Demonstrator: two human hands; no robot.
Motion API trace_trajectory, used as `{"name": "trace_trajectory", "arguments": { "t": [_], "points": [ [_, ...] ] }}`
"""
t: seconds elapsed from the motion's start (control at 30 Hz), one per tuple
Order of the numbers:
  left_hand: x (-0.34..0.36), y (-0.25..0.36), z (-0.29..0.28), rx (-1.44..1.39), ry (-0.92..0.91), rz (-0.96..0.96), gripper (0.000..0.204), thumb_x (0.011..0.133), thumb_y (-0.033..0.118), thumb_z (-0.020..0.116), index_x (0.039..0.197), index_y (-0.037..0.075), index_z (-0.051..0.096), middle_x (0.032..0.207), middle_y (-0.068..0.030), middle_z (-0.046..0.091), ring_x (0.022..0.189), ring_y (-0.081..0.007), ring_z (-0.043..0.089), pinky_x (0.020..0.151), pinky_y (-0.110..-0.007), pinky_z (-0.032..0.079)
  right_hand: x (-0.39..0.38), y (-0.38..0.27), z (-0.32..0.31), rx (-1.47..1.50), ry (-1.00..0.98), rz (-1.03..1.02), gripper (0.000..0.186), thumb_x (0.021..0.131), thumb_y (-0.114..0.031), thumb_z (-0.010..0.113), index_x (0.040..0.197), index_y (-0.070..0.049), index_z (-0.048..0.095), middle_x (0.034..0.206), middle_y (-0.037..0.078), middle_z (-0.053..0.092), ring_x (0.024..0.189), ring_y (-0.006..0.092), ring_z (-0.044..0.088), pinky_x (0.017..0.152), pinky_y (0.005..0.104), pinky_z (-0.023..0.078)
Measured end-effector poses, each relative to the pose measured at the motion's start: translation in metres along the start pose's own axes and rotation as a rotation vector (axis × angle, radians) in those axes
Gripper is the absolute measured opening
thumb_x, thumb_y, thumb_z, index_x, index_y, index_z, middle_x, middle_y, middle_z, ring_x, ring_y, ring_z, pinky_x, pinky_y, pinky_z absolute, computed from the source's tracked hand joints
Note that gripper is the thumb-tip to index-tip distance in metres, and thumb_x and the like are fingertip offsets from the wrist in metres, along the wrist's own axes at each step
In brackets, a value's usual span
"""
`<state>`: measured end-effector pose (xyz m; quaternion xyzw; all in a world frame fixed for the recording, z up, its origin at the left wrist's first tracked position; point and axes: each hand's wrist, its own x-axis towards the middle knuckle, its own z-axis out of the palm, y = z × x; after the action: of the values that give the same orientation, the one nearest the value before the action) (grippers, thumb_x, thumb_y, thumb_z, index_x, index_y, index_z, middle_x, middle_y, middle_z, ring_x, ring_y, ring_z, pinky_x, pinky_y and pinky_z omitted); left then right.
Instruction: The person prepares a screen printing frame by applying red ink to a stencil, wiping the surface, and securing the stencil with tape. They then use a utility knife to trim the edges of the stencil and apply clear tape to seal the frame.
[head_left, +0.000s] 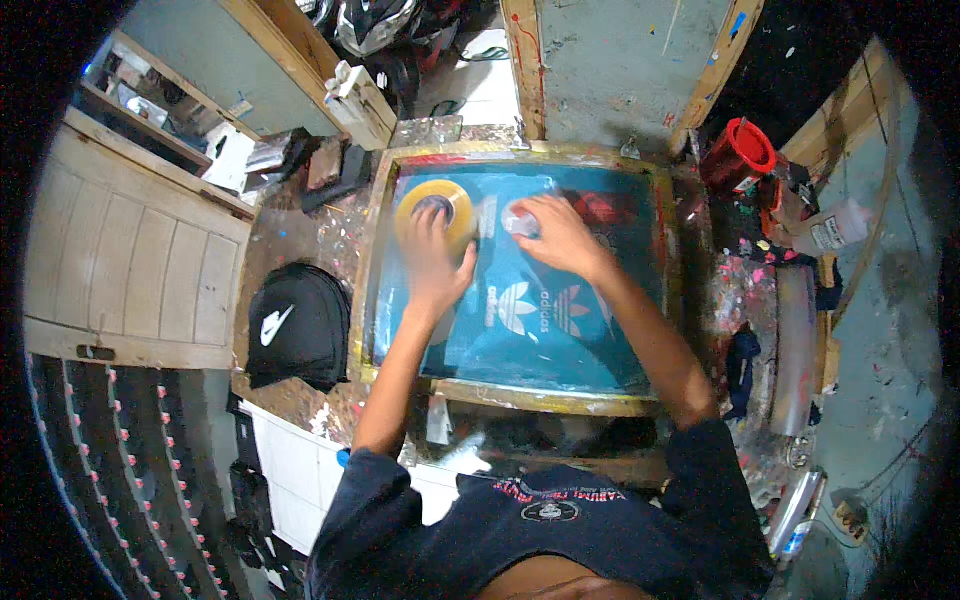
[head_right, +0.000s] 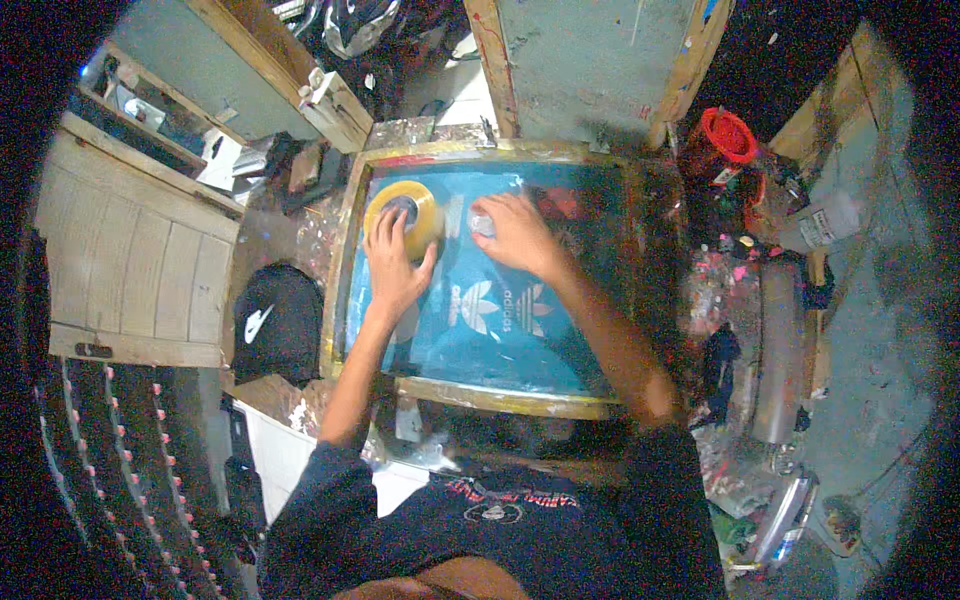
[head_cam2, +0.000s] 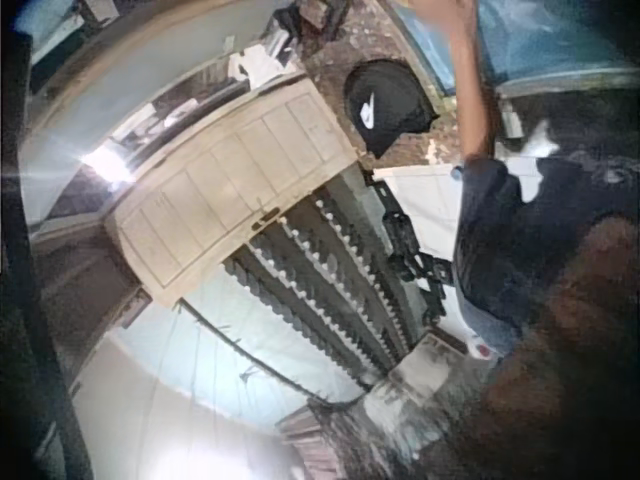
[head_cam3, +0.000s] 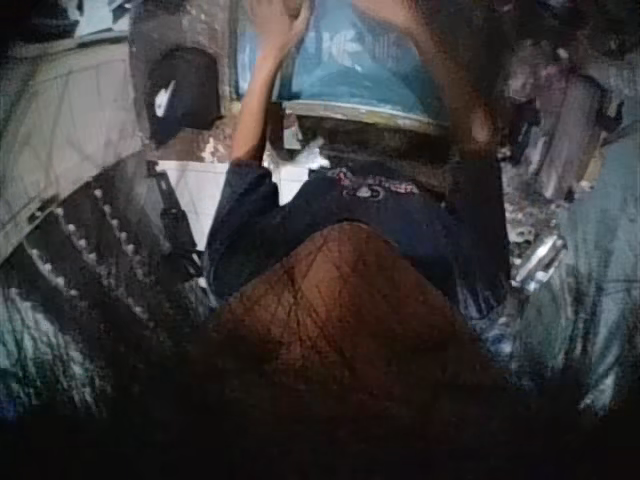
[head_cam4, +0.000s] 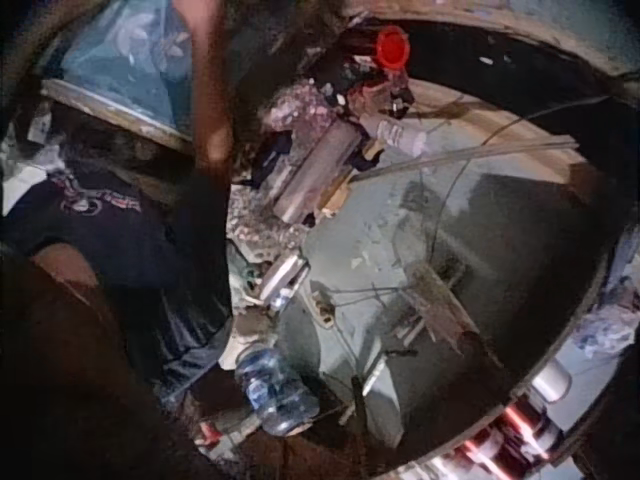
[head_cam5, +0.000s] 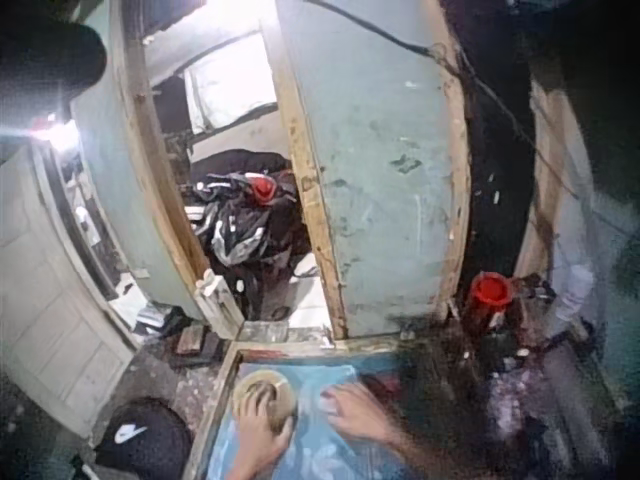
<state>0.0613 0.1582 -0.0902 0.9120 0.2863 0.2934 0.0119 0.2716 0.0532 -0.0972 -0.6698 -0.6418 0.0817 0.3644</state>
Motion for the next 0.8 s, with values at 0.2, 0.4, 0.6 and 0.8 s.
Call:
{"name": "trace_trajectory", "arguments": {
  "t": [0.2, 0.4, 0.6, 0.8],
  "points": [
    [-0.015, -0.043, -0.001, 0.018, -0.237, 0.101, 0.061, 0.080, 0.033, 0.071, 0.122, -0.005, 0.050, 0.118, -0.0216, 0.054, 0.118, -0.0397, 0.047, 0.107, -0.054, 0.030, 0.078, 0.033, 0.073, 0.275, -0.125, -0.049, 0.062, 0.084, -0.033, 0.068, 0.135, -0.002, 0.052, 0.137, 0.022, 0.052, 0.130, 0.0346, 0.046, 0.109, 0.0421, 0.036],
    [-0.008, -0.045, -0.017, -0.044, -0.200, 0.214, 0.044, 0.078, 0.024, 0.073, 0.106, -0.002, 0.053, 0.097, -0.0183, 0.056, 0.098, -0.0378, 0.052, 0.097, -0.050, 0.037, 0.067, 0.007, 0.085, 0.376, 0.039, 0.089, 0.050, 0.089, -0.039, 0.067, 0.126, -0.004, 0.063, 0.122, 0.020, 0.063, 0.113, 0.0340, 0.058, 0.100, 0.0415, 0.044],
    [-0.043, 0.020, -0.086, -0.209, -0.153, 0.192, 0.045, 0.079, 0.030, 0.077, 0.101, -0.001, 0.055, 0.089, -0.0167, 0.053, 0.086, -0.0351, 0.052, 0.079, -0.044, 0.041, -0.005, -0.093, 0.028, 0.371, 0.428, 0.198, 0.029, 0.079, -0.020, 0.078, 0.102, -0.004, 0.074, 0.102, 0.016, 0.071, 0.097, 0.0294, 0.067, 0.087, 0.0375, 0.052],
    [-0.114, 0.085, -0.116, -0.356, -0.165, 0.149, 0.046, 0.075, 0.029, 0.082, 0.100, -0.001, 0.058, 0.086, -0.0152, 0.055, 0.079, -0.0337, 0.054, 0.070, -0.042, 0.042, -0.099, -0.148, -0.005, 0.435, 0.519, 0.275, 0.016, 0.073, -0.008, 0.080, 0.085, -0.002, 0.071, 0.093, 0.013, 0.073, 0.085, 0.0254, 0.070, 0.076, 0.0346, 0.054]
  ]
}}
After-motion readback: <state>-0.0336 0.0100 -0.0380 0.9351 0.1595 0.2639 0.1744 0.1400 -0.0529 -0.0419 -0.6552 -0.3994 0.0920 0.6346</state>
